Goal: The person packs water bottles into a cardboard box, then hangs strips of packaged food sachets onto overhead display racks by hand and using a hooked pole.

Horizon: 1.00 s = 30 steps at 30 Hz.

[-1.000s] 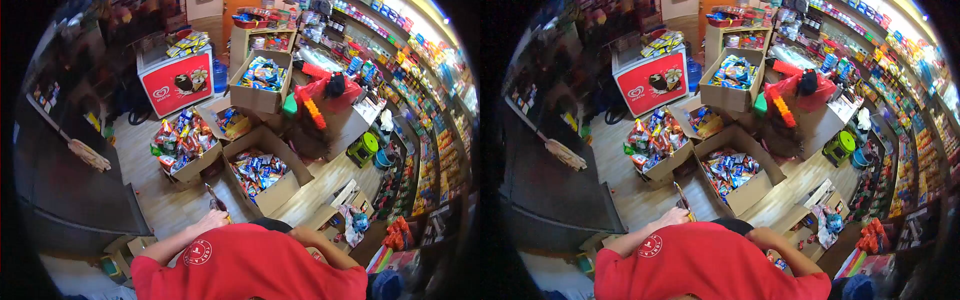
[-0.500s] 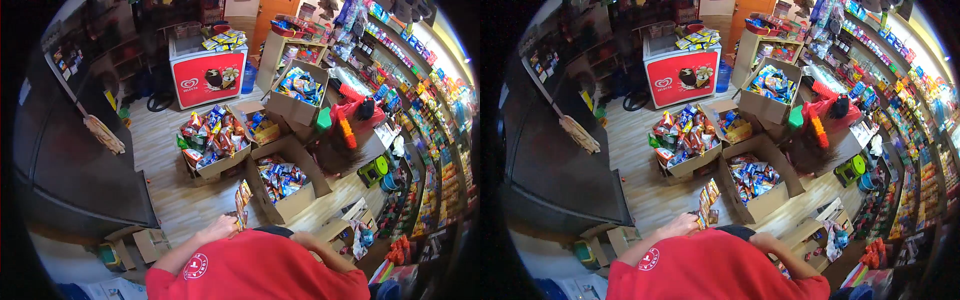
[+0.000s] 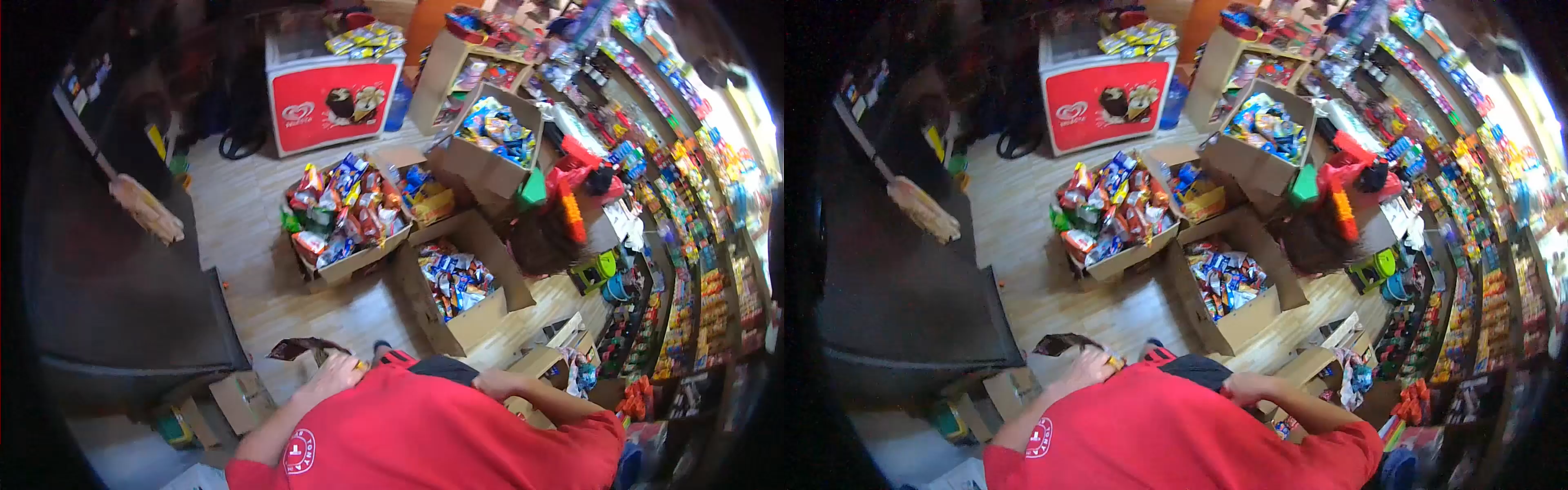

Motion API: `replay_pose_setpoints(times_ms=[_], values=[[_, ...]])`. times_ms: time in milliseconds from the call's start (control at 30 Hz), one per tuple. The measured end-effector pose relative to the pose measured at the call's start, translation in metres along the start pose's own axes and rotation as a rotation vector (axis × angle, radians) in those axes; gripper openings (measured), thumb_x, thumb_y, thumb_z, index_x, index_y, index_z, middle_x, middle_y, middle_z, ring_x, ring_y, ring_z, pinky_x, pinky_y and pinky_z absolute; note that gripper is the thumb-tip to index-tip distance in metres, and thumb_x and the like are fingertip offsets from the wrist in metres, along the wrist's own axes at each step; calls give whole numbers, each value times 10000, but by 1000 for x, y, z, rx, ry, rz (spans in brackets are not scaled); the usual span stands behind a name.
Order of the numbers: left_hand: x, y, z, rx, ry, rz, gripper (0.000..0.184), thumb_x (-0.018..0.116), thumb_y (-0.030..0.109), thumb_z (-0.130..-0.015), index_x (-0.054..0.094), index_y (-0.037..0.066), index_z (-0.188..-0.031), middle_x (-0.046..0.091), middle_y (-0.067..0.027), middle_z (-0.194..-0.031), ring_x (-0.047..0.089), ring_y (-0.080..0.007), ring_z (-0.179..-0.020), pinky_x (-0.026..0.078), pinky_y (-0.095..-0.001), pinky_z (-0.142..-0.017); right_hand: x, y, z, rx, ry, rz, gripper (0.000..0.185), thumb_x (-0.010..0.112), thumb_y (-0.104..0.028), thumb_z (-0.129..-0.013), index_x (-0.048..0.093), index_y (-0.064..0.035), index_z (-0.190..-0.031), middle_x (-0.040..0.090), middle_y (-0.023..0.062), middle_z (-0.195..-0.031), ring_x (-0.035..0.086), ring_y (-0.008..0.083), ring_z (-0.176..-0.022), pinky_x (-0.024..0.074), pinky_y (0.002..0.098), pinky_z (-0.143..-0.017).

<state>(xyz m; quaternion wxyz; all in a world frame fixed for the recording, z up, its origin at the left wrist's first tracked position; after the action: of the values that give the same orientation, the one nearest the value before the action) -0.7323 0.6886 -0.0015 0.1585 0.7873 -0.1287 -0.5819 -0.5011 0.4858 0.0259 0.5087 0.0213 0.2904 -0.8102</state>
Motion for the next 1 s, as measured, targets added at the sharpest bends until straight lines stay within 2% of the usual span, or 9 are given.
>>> replay_pose_setpoints(times_ms=[100, 267, 367, 433, 533, 733, 833, 967, 1000], values=[[-15, -22, -43, 75, 23, 118, 126, 578, 149, -753, 546, 26, -752, 501, -122, -837, 521, -259, -805, 406, -376, -717, -24, -22, 14, 124, -196, -161, 297, 661, -294, -680, 639, -9, -760, 637, 117, -636, 638, 232, -617, 498, 388, -603], [-28, -83, -85, 75, -102, 205, 100, 571, 135, -746, 561, 43, -707, 499, -104, -798, 519, -247, -784, 385, -365, -683, -31, 32, -57, -211, -197, -327, 335, 693, -285, -664, 635, -2, -834, 658, 120, -724, 645, 216, -684, 497, 358, -634], [-46, -135, -84, -22, -148, 218, 124, 607, 164, -726, 576, 45, -742, 504, -113, -807, 530, -257, -799, 391, -372, -689, -160, -23, -83, -3, -232, -105, 314, 656, -319, -734, 636, -30, -857, 657, 120, -758, 632, 218, -717, 481, 344, -649], [-71, -164, -81, -83, -161, 231, 170, 635, 194, -710, 585, 42, -769, 504, -117, -809, 532, -263, -800, 396, -379, -694, -242, -48, -103, 146, -22, -105, 290, 629, -324, -772, 636, -42, -842, 646, 132, -754, 624, 226, -721, 472, 352, -631], [-91, -209, -66, -205, -262, 274, 198, 671, 243, -679, 624, 67, -757, 506, -127, -840, 524, -296, -817, 412, -405, -699, -296, -42, -153, -113, 312, 26, 334, 617, -381, -798, 645, -62, -894, 647, 139, -787, 629, 254, -762, 478, 357, -667], [-119, -263, -24, -333, -267, 224, 157, 630, 174, -687, 618, 18, -683, 524, -174, -862, 536, -324, -861, 436, -429, -723, -307, -48, -250, -104, -27, -157, 559, 619, -472, -804, 561, -43, -1158, 633, 107, -957, 598, 215, -882, 464, 332, -773], [-132, -297, -5, -284, -211, 206, 129, 606, 135, -706, 604, 8, -727, 522, -169, -859, 538, -314, -857, 436, -426, -727, -310, -69, -283, 83, -163, -278, 604, 631, -496, -785, 547, -54, -1189, 623, 103, -994, 596, 224, -903, 478, 335, -781], [-149, -355, 20, -155, -208, 183, 102, 559, 107, -736, 590, 16, -770, 525, -150, -869, 543, -291, -857, 434, -407, -734, -327, -125, -294, 230, -258, -427, 590, 649, -505, -765, 555, -107, -1191, 615, 93, -1006, 597, 219, -898, 525, 354, -685], [-159, -366, 22, -75, -22, 164, 102, 521, 107, -754, 585, 28, -759, 531, -126, -857, 553, -268, -849, 431, -387, -726, -322, -129, -302, 233, -251, -452, 572, 657, -503, -756, 560, -124, -1174, 616, 80, -969, 602, 217, -856, 533, 341, -660]])
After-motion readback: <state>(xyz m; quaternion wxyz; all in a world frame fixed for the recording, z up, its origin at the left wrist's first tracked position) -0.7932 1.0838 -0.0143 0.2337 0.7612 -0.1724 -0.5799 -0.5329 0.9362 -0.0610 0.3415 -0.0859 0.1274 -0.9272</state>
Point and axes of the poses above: each hand's wrist, its own z-axis away from the middle knuckle, its own x-axis out of the palm, y = z × x, the point moved 5 cm from there along -z, towards the middle knuckle
